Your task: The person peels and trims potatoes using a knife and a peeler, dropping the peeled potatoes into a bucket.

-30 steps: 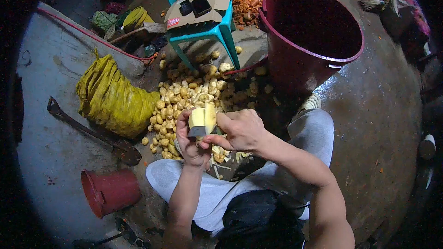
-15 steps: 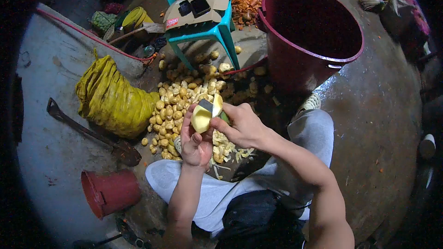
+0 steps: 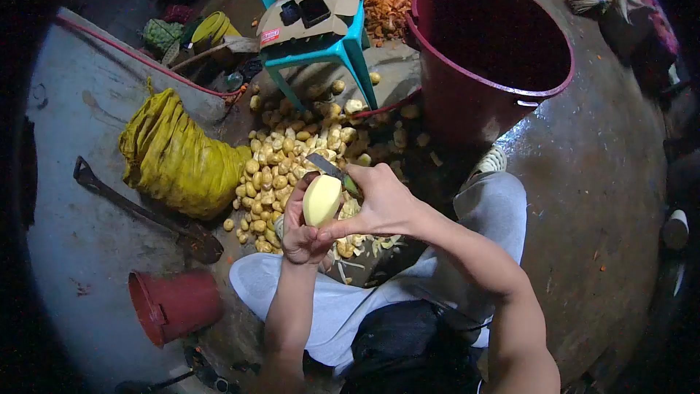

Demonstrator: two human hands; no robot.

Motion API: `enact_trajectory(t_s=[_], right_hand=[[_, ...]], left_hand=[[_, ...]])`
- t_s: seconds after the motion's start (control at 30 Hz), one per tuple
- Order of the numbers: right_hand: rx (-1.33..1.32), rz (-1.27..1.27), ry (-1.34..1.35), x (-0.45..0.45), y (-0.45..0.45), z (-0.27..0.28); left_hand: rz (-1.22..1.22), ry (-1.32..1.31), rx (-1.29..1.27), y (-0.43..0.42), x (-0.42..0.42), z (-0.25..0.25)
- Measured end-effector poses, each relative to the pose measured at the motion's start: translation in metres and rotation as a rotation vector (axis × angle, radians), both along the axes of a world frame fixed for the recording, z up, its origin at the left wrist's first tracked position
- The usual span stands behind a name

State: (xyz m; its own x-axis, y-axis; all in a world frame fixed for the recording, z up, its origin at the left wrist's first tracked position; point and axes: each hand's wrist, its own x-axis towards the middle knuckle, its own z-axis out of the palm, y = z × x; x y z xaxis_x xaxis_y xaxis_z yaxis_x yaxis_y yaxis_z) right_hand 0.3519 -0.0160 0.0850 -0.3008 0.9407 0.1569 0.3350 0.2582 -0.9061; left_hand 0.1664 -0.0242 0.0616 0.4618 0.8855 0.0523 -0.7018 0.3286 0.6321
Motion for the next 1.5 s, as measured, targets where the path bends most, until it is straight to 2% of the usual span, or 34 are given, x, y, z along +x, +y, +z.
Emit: enact_trajectory(t_s=[0.3, 0.37, 0.6, 0.67, 0.7, 0.73, 0.83, 0.9, 0.93, 1.0, 1.07, 1.13, 1.17, 1.23, 1.33, 1.37, 1.4, 1.43, 1.47, 1.5], right_hand=[[-0.023, 0.003, -0.049, 0.000, -0.001, -0.001], [0.026, -0.011, -0.069, 0.000, -0.002, -0.002], [0.049, -0.024, -0.095, -0.001, -0.003, -0.001], [0.049, -0.026, -0.043, -0.003, -0.004, -0.003], [0.048, -0.026, -0.043, -0.003, -0.003, -0.006], [0.011, -0.034, -0.074, -0.003, -0.002, -0.009], [-0.025, -0.041, -0.086, -0.001, 0.001, -0.008], [0.019, -0.060, -0.030, -0.004, 0.003, -0.009], [0.021, -0.044, -0.035, -0.003, 0.005, -0.012], [-0.106, -0.164, -0.074, 0.000, 0.008, -0.022], [-0.134, -0.193, 0.011, 0.006, 0.012, -0.025], [-0.082, -0.225, -0.035, 0.015, 0.015, -0.028], [-0.088, -0.219, -0.039, 0.017, 0.016, -0.027], [-0.154, -0.223, 0.016, 0.021, 0.015, -0.024], [-0.172, -0.218, -0.076, 0.026, 0.016, -0.020], [-0.181, -0.214, -0.080, 0.029, 0.017, -0.021], [-0.180, -0.217, -0.116, 0.034, 0.017, -0.022], [-0.178, -0.223, -0.154, 0.038, 0.017, -0.023], [-0.184, -0.224, -0.161, 0.041, 0.019, -0.021], [-0.250, -0.243, -0.151, 0.043, 0.018, -0.019]], left_hand=[[-0.006, 0.023, 0.029, -0.004, -0.003, -0.005], [0.096, 0.027, 0.008, -0.005, -0.001, -0.008], [0.116, -0.014, 0.097, -0.005, -0.003, -0.013], [0.153, 0.108, 0.028, -0.012, -0.006, -0.012], [0.195, 0.054, -0.020, -0.016, 0.000, -0.010], [0.148, 0.026, 0.201, -0.009, 0.005, -0.009], [0.093, 0.061, 0.164, -0.003, 0.009, 0.011], [0.097, -0.219, -0.108, 0.003, 0.004, 0.012], [0.112, -0.225, -0.105, 0.006, 0.001, -0.013], [0.212, 0.174, -0.253, 0.010, -0.009, -0.102], [0.011, 0.512, -0.478, -0.006, 0.007, -0.142], [-0.159, 0.733, -0.290, -0.025, 0.021, -0.153], [-0.157, 0.729, -0.298, -0.027, 0.022, -0.159], [-0.456, 1.278, 0.242, -0.029, 0.021, -0.191], [-0.263, 1.344, 0.577, -0.045, -0.037, -0.336], [-0.394, 1.443, 0.161, -0.040, -0.062, -0.347], [-0.491, 1.580, 0.099, -0.028, -0.089, -0.356], [-0.116, 1.966, 0.045, -0.032, -0.109, -0.394], [0.052, 1.989, -0.301, -0.028, -0.130, -0.413], [0.163, 1.958, -0.443, -0.019, -0.132, -0.394]])
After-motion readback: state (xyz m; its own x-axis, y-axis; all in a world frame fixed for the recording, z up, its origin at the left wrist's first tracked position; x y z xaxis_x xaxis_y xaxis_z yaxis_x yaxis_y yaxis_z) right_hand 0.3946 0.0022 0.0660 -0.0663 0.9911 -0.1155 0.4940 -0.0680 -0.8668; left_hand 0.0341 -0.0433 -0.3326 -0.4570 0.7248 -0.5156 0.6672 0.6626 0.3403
